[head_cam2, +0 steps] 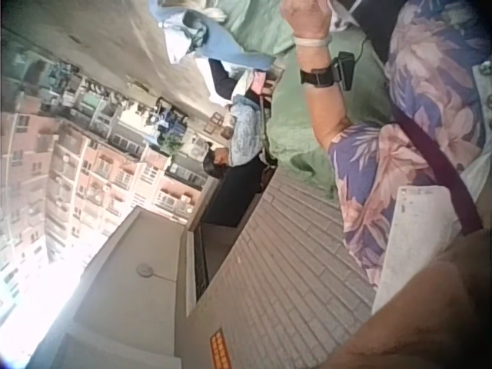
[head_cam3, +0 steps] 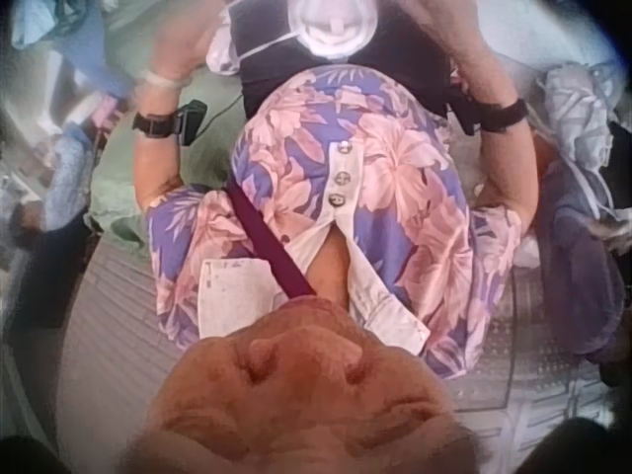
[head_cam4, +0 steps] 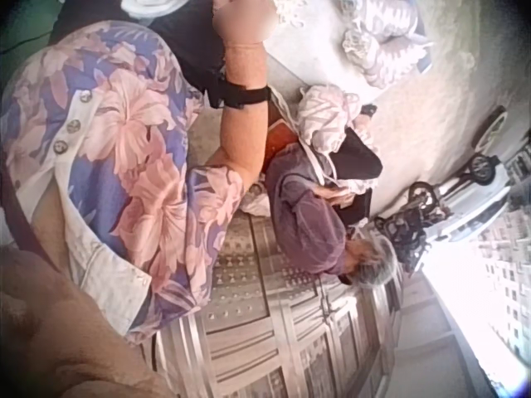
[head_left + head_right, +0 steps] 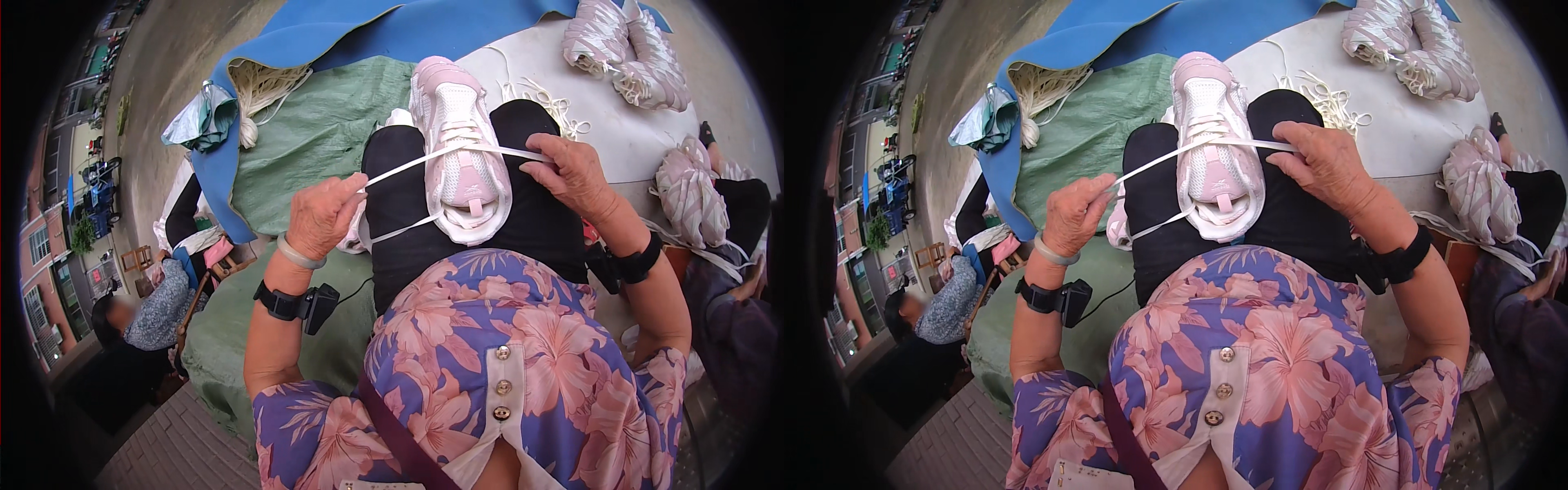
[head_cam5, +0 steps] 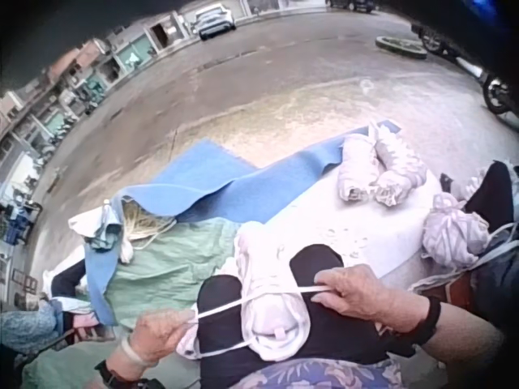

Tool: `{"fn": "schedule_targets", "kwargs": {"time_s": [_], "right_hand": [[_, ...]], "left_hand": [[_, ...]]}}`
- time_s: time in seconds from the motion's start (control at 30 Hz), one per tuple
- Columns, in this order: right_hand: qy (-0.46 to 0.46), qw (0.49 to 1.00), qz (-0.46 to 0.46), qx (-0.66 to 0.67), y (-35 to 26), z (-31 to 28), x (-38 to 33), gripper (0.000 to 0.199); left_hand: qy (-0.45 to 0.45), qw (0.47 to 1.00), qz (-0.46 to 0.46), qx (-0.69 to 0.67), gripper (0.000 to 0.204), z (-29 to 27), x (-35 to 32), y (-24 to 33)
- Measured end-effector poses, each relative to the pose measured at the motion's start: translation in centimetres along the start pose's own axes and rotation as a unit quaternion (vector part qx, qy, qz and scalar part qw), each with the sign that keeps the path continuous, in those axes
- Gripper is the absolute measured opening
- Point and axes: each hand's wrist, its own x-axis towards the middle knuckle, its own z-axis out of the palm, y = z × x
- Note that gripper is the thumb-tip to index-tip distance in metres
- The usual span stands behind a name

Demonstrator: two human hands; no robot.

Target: The person sits on the ground and laces a pink and white sneaker resting on their lap. They thread the white laces through the eyelets, pull them tight, and adjust the fit repeatedly. The task involves handling the shoe and laces by hand.

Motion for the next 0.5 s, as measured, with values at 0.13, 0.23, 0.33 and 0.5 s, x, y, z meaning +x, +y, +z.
{"fn": "schedule_targets", "kwargs": {"time_s": [0.13, 0.23, 0.33, 0.5], "right_hand": [[-0.036, 0.990, -0.018, -0.133, -0.6, -0.9, -0.8, 0.024], [-0.038, 0.980, -0.074, -0.180, 0.5, -2.4, -2.1, 0.021], [-0.045, 0.966, -0.088, -0.241, 3.1, -5.5, -3.7, 0.023], [0.041, 0.947, -0.073, -0.311, 10.7, -14.8, -5.4, 0.038]], "left_hand": [[0.007, 0.995, -0.004, 0.095, 0.025, -0.2, -1.0, -0.7], [0.042, 0.991, -0.011, 0.129, 0.023, -0.1, -2.8, -2.9], [0.084, 0.982, -0.061, 0.157, 0.020, 0.4, -6.3, -6.8], [0.143, 0.954, -0.172, 0.201, 0.017, -2.1, -13.0, -14.4]]}}
